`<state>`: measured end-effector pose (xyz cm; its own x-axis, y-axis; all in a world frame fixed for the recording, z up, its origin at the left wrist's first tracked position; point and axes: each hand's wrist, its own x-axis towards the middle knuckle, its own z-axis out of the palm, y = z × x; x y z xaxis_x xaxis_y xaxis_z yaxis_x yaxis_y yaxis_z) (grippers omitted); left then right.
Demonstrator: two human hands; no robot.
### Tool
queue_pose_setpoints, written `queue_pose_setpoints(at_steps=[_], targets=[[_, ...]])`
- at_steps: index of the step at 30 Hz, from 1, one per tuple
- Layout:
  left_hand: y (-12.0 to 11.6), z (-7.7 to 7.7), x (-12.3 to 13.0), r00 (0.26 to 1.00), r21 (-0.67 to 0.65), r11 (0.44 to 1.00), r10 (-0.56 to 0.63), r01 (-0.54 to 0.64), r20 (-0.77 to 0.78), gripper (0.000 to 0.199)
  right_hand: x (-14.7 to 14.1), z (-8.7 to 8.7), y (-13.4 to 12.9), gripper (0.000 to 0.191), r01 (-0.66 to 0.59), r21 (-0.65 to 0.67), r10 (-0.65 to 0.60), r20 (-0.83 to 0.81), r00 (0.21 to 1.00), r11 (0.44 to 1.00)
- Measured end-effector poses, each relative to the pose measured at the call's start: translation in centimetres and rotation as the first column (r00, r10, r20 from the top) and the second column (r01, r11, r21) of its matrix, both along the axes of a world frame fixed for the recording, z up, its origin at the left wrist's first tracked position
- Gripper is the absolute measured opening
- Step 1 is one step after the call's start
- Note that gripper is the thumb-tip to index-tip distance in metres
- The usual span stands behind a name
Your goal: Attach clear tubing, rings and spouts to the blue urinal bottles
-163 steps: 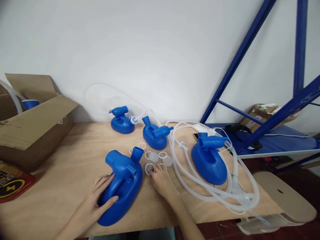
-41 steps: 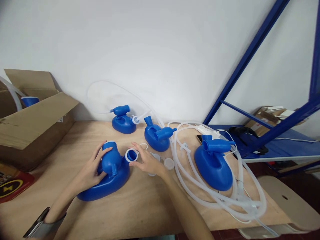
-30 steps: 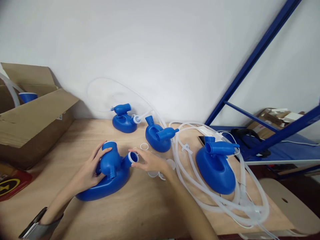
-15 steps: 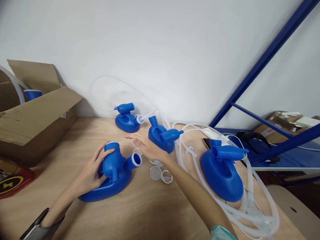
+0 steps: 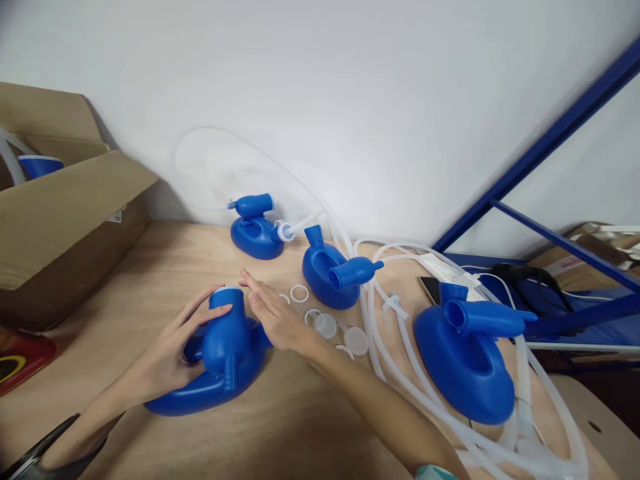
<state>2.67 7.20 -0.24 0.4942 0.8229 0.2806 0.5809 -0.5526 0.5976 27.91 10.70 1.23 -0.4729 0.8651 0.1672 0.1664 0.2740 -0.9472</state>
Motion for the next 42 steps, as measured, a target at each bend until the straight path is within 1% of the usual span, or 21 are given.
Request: queue_pose_setpoints(at_steps=[2, 4, 7, 9, 11, 14, 17, 19, 21, 22, 23, 24, 26, 27, 29, 31, 33, 36, 39, 41, 42], targets=[[-0.1, -0.4, 0.0, 1.0, 0.01, 1.0, 0.025, -0.025, 0.002, 0.082, 0.0, 0.2, -0.2, 0.063, -0.015, 0.007, 0.015, 0.003, 1.0, 1.0], [-0.1, -0.7, 0.1, 0.999, 0.029, 0.998, 0.053, -0.053, -0.007, 0.085, -0.2, -0.2, -0.2, 0.064, 0.004, -0.018, -0.005, -0.011, 1.0, 1.0], [-0.2, -0.6, 0.3, 0.997, 0.042, 0.997, 0.068, -0.066, -0.029, 0.085, -0.5, -1.9, 0.3, 0.069, 0.124, -0.115, -0.131, -0.051, 0.99, 0.986], [-0.2, -0.4, 0.5, 0.998, 0.038, 0.998, 0.057, -0.056, -0.027, 0.082, -0.9, -3.5, 1.0, 0.076, 0.236, -0.217, -0.258, -0.08, 0.963, 0.947], [-0.4, -0.1, 0.8, 0.999, 0.034, 0.998, 0.054, -0.054, -0.007, 0.082, -1.2, -4.8, 1.9, 0.082, 0.329, -0.313, -0.378, -0.111, 0.919, 0.891], [-0.5, 0.1, 1.1, 0.998, 0.007, 0.998, 0.065, -0.065, 0.01, 0.084, -1.5, -5.5, 2.6, 0.089, 0.403, -0.36, -0.478, -0.148, 0.866, 0.842], [-0.5, 0.4, 1.0, 0.997, -0.049, 0.996, 0.072, -0.071, 0.009, 0.085, -1.0, -4.8, 1.1, 0.088, 0.461, -0.3, -0.522, -0.169, 0.836, 0.835], [-0.4, 0.7, 1.0, 0.996, -0.064, 0.994, 0.089, -0.088, 0.012, 0.087, 0.2, -4.4, -1.3, 0.074, 0.493, -0.236, -0.537, -0.181, 0.824, 0.837], [-0.4, 0.9, 1.0, 0.994, -0.065, 0.992, 0.111, -0.11, 0.015, 0.087, 2.2, -4.7, -4.3, 0.054, 0.538, -0.099, -0.546, -0.119, 0.829, 0.837], [-0.4, 0.9, 1.0, 0.993, -0.062, 0.991, 0.116, -0.115, 0.02, 0.087, 3.4, -5.2, -5.9, 0.045, 0.559, 0.079, -0.561, 0.006, 0.828, 0.825], [-0.4, 0.9, 1.0, 0.993, -0.057, 0.992, 0.116, -0.114, 0.026, 0.087, 4.6, -5.9, -7.5, 0.038, 0.57, 0.251, -0.61, 0.126, 0.782, 0.782], [-0.4, 0.8, 1.1, 0.993, -0.046, 0.993, 0.113, -0.112, 0.032, 0.088, 5.8, -6.8, -8.9, 0.032, 0.565, 0.377, -0.664, 0.221, 0.715, 0.734], [-0.5, 0.6, 1.2, 0.993, -0.019, 0.993, 0.116, -0.115, 0.034, 0.089, 7.9, -8.5, -11.2, 0.027, 0.497, 0.516, -0.707, 0.385, 0.593, 0.698], [-0.5, 0.4, 1.3, 0.991, -0.007, 0.992, 0.127, -0.127, 0.035, 0.089, 8.7, -9.3, -12.1, 0.026, 0.46, 0.544, -0.706, 0.445, 0.55, 0.702], [-0.5, 0.2, 1.5, 0.984, -0.001, 0.985, 0.17, -0.17, 0.046, 0.087, 9.8, -10.5, -13.3, 0.025, 0.396, 0.561, -0.683, 0.528, 0.505, 0.727], [-0.6, 0.1, 1.9, 0.974, -0.01, 0.976, 0.219, -0.219, 0.062, 0.085, 10.3, -11.2, -13.7, 0.021, 0.373, 0.558, -0.668, 0.554, 0.497, 0.741], [-1.0, 0.2, 2.3, 0.962, -0.013, 0.964, 0.267, -0.267, 0.053, 0.084, 10.6, -11.4, -13.7, 0.018, 0.383, 0.557, -0.672, 0.542, 0.504, 0.737], [-1.9, 0.6, 3.1, 0.929, 0.014, 0.929, 0.37, -0.37, -0.019, 0.084, 10.9, -11.5, -13.3, 0.02, 0.401, 0.565, -0.688, 0.517, 0.51, 0.721], [-3.1, 0.9, 3.8, 0.864, 0.053, 0.87, 0.493, -0.49, -0.102, 0.083, 11.2, -11.1, -12.9, 0.024, 0.461, 0.544, -0.703, 0.419, 0.574, 0.701], [-3.8, 0.8, 4.1, 0.838, 0.036, 0.845, 0.534, -0.534, -0.116, 0.085, 11.2, -10.7, -12.6, 0.025, 0.548, 0.474, -0.708, 0.282, 0.647, 0.689], [-4.1, 0.7, 4.1, 0.841, 0.011, 0.846, 0.532, -0.533, -0.098, 0.087, 11.1, -10.4, -12.5, 0.026, 0.597, 0.419, -0.712, 0.206, 0.671, 0.684]])
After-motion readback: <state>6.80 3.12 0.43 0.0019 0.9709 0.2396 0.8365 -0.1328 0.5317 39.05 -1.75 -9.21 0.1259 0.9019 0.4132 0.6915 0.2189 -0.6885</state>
